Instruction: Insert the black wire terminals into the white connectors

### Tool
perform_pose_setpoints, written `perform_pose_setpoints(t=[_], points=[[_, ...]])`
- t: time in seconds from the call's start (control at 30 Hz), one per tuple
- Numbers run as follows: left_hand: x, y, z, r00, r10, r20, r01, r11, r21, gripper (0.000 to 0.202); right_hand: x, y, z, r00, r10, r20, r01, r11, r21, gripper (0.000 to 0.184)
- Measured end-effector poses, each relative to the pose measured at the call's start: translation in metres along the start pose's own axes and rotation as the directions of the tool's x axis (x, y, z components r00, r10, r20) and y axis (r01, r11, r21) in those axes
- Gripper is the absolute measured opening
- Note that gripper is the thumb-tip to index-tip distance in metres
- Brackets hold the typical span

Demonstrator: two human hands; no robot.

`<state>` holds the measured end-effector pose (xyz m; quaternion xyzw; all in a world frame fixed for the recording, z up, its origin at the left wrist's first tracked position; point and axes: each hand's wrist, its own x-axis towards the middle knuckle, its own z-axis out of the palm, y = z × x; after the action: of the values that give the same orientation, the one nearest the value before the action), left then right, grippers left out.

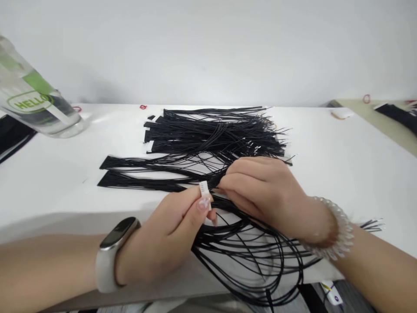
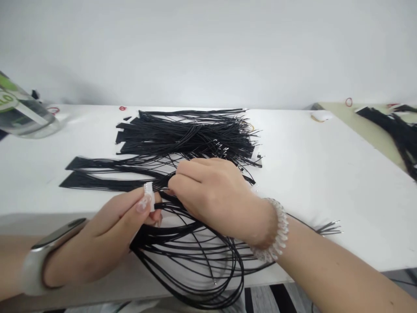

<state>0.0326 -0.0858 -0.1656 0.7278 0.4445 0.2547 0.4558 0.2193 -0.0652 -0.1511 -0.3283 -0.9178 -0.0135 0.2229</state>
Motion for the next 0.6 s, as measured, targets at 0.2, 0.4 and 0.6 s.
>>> perform_pose_setpoints(t=[0.2,0.4,0.6], points=[[0.003,-0.001,-0.002,0.999,-0.029,-0.042,0.029,1.0,-0.008,0.033,-0.001,0.003,0.002,0.997,0.066,-0.04,-0.065,0.997,0.033,0.012],[0.004,-0.001,-0.003,0.999,-0.032,0.005,0.032,0.998,-0.044,0.033,0.004,0.003,-0.004,0.994,-0.019,0.106,0.032,0.992,-0.123,0.015],[0.009,0.01,0.003,1.0,0.0,0.009,0.001,0.997,-0.073,0.034,0.001,0.011,-0.022,0.988,-0.142,0.068,0.154,0.959,-0.239,0.016]])
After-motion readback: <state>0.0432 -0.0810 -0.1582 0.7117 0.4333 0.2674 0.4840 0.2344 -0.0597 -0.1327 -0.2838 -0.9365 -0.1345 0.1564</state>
